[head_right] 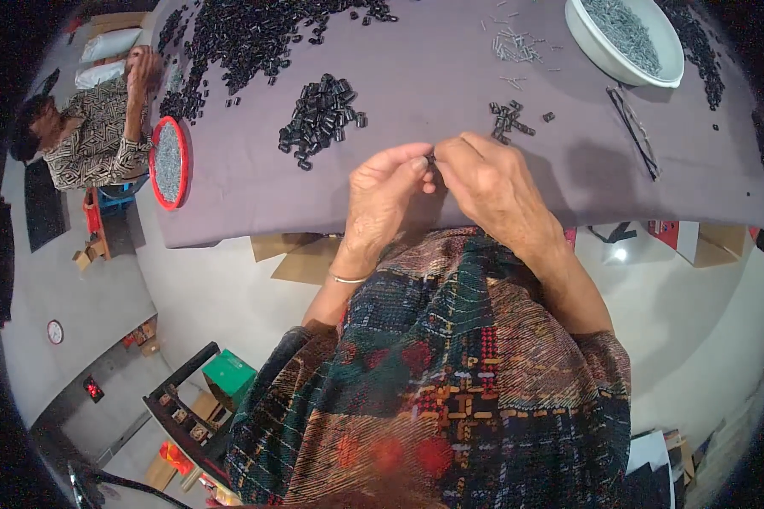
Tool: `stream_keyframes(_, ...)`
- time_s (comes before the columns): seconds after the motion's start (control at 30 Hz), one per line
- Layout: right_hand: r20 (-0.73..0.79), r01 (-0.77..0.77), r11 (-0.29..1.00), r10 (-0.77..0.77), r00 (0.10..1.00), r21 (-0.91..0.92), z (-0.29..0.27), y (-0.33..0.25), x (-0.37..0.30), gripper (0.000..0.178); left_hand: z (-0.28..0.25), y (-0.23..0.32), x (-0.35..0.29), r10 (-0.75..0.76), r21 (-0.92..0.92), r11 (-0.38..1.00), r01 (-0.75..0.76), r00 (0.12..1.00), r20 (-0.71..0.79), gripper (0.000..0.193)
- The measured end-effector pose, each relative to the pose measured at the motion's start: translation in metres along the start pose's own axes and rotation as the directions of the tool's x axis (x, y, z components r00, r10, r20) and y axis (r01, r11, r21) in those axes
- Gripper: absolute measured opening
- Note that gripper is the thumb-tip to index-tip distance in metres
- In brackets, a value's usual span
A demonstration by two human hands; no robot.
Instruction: The person joins small black plastic components together by hand at a large work table.
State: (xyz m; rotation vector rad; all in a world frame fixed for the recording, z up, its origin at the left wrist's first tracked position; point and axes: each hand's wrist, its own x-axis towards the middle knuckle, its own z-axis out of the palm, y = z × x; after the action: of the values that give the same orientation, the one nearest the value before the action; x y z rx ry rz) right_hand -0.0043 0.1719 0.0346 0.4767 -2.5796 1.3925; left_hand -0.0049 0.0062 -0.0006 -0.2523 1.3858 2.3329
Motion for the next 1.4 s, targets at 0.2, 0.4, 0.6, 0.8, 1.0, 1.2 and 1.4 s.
stream_keyframes(0.2,0.070,-0.046,0.999,0.045,0.997,0.011,-0.002,0.004,-0.005,0.009,0.004,0.008,-0.005,0.001,0.218,0.976,0.009,0.999,-0.045,0.020)
stream_keyframes(0.4,0.143,-0.315,0.852,0.281,0.949,0.417,0.009,0.008,-0.013,0.007,-0.009,-0.001,-0.006,-0.059,-0.084,0.994,0.068,0.993,0.102,0.019)
stream_keyframes(0.6,0.073,-0.296,0.829,0.298,0.952,0.475,0.013,0.010,-0.020,0.007,-0.010,-0.006,-0.003,-0.081,-0.125,0.987,0.097,0.989,0.123,0.020)
stream_keyframes(0.8,-0.025,0.026,0.999,-0.024,0.999,0.047,0.013,0.009,-0.018,0.009,-0.010,-0.007,-0.006,-0.082,-0.067,0.994,0.091,0.988,0.132,0.019)
stream_keyframes(1.0,0.342,-0.504,0.434,0.400,0.850,0.747,0.014,0.017,-0.019,0.013,-0.010,-0.006,-0.005,-0.198,-0.260,0.935,0.240,0.964,0.178,0.018)
stream_keyframes(1.2,0.114,-0.352,0.709,0.361,0.926,0.611,0.022,0.012,-0.024,0.016,-0.008,-0.016,-0.001,-0.162,-0.442,0.860,0.256,0.957,0.240,0.015)
stream_keyframes(1.4,-0.239,0.007,0.970,0.053,0.970,0.244,0.025,0.011,-0.027,0.024,-0.008,-0.023,0.004,-0.142,-0.474,0.847,0.240,0.962,0.233,0.013)
